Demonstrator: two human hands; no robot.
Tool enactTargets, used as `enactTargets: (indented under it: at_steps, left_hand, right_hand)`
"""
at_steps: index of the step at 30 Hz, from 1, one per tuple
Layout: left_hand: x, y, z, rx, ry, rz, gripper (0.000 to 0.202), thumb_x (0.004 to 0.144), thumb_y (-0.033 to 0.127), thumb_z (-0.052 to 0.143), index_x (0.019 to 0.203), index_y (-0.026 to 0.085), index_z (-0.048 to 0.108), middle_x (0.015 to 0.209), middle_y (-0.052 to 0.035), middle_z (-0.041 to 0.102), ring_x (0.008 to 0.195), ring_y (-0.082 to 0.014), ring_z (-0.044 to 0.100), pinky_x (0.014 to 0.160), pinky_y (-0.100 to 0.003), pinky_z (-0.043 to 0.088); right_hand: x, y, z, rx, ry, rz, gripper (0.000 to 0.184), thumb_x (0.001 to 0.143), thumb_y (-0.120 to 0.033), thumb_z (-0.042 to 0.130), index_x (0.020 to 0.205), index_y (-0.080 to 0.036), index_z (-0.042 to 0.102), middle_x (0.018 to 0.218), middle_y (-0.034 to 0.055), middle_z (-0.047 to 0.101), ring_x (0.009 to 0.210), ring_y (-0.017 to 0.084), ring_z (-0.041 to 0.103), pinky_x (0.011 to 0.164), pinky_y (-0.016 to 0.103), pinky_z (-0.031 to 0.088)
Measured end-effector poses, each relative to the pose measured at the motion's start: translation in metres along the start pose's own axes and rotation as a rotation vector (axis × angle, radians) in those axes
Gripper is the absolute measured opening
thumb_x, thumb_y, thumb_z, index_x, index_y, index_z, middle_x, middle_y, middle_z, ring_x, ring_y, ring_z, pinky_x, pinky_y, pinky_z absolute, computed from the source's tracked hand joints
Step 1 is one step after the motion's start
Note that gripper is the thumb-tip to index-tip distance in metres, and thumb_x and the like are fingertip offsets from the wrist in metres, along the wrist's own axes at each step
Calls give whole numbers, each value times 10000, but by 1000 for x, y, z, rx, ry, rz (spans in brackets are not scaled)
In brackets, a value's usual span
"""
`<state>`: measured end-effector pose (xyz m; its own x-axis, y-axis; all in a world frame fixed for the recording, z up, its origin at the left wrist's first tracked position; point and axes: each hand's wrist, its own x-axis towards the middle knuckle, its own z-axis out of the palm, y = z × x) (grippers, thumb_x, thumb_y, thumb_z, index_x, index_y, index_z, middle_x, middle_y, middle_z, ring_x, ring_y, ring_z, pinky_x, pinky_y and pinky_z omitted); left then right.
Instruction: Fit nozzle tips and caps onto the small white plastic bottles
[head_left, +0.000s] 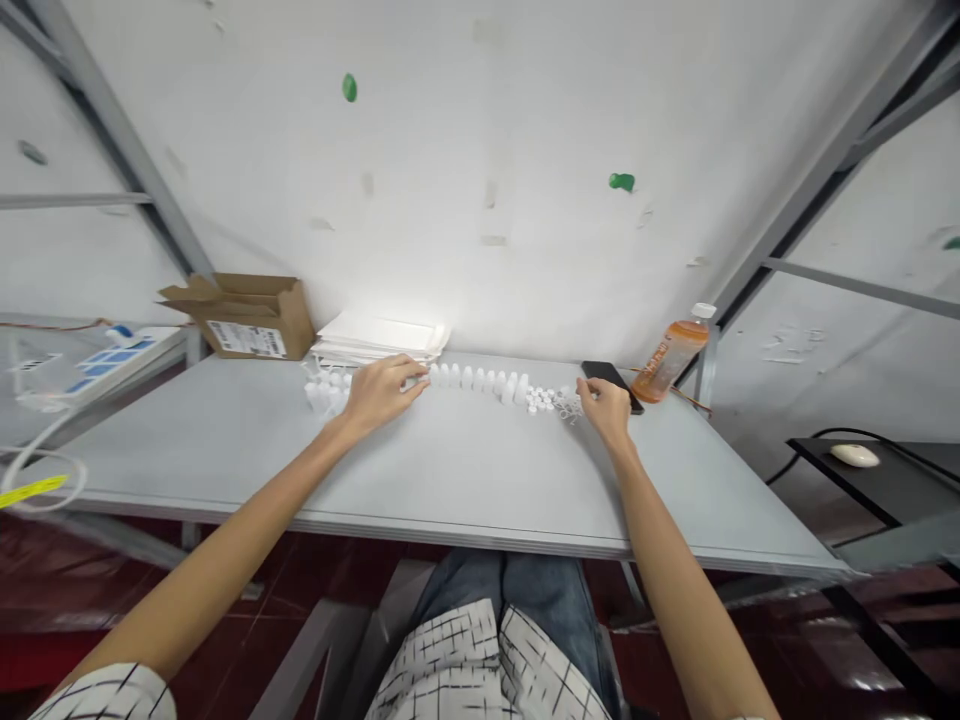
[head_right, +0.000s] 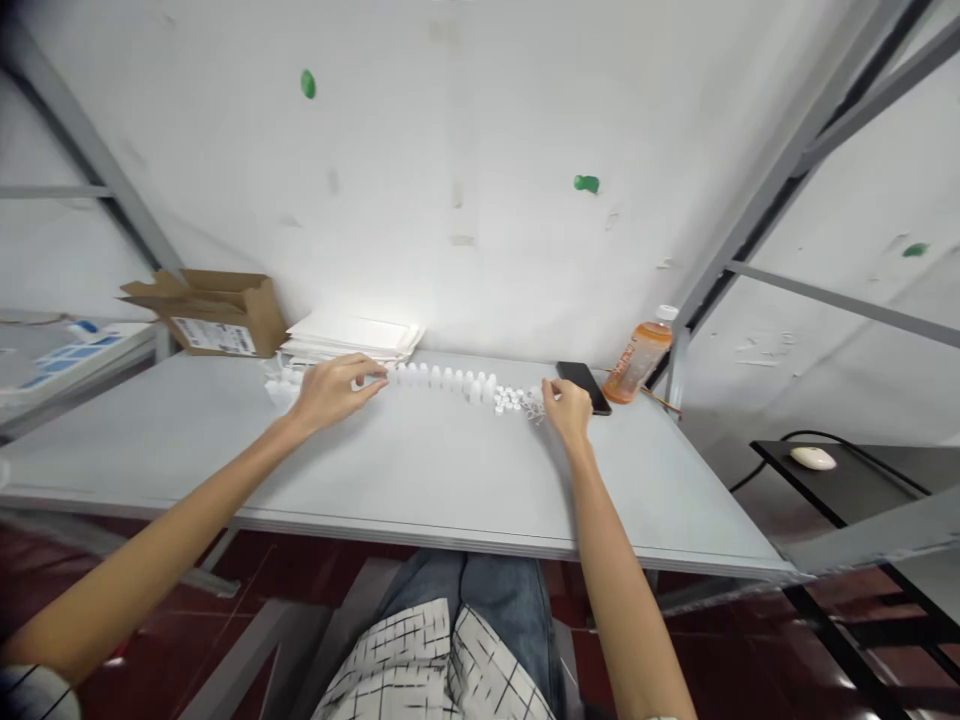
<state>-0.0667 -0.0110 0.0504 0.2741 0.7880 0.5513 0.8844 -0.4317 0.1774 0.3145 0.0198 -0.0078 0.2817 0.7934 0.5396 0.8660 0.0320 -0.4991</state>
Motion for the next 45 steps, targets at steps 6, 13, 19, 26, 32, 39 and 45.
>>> enactTargets:
  at_steps: [6,13,19,26,32,39,45]
  left_hand:
    - [-15,-61,-48,144,-21,132,182,844,379,679,891,239,786,1013,-68,714,1023,-270,589,880,-415,387]
    - [-25,-85,-40,212,-102,119,125,812,378,728,817,283,810,1051,-74,640,1044,-267,533,954,-457,332]
    - [-19,-80,-29,166,-85,104,152,846,325,691,754,262,795,1038,-72,621,1055,-263,528,956,-467,322]
    - [-6,-66,-29,121,-76,137,164,843,280,696,706,211,758,927,-69,643,944,-246,559,829,-409,367]
    - [17,-25,-15,-47,-14,204,181,855,308,689,713,204,732,1042,-71,687,1009,-249,592,849,-397,409]
    - [42,37,31,-524,-22,135,246,882,376,640,727,197,704,859,-40,746,825,-193,660,797,-329,472]
    - [41,45,61,-873,19,-74,348,838,493,661,714,169,680,639,-33,688,623,-159,638,650,-284,484]
  right_hand:
    - [2,7,9,-9,30,-29,509,868,-534,435,738,-160,755,796,135,749,678,225,609,620,313,340]
    - [3,9,13,-31,11,-32,470,834,-516,463,721,-164,753,751,133,738,641,222,585,615,320,334]
    - [0,4,11,-18,22,-52,408,842,-466,486,713,-173,740,779,111,740,630,201,574,612,309,323]
    - [-1,0,8,12,81,-81,429,877,-482,480,700,-179,726,746,99,723,630,192,570,609,298,320]
    - [-6,-20,6,115,177,-183,466,922,-495,443,659,-180,664,748,87,713,561,153,545,605,292,357]
    - [-26,-74,17,326,58,-411,392,968,-433,444,725,-196,640,750,75,695,646,164,592,588,277,434]
    - [-42,-123,27,323,-38,-575,273,974,-320,439,851,-220,662,867,81,717,837,194,640,694,300,456]
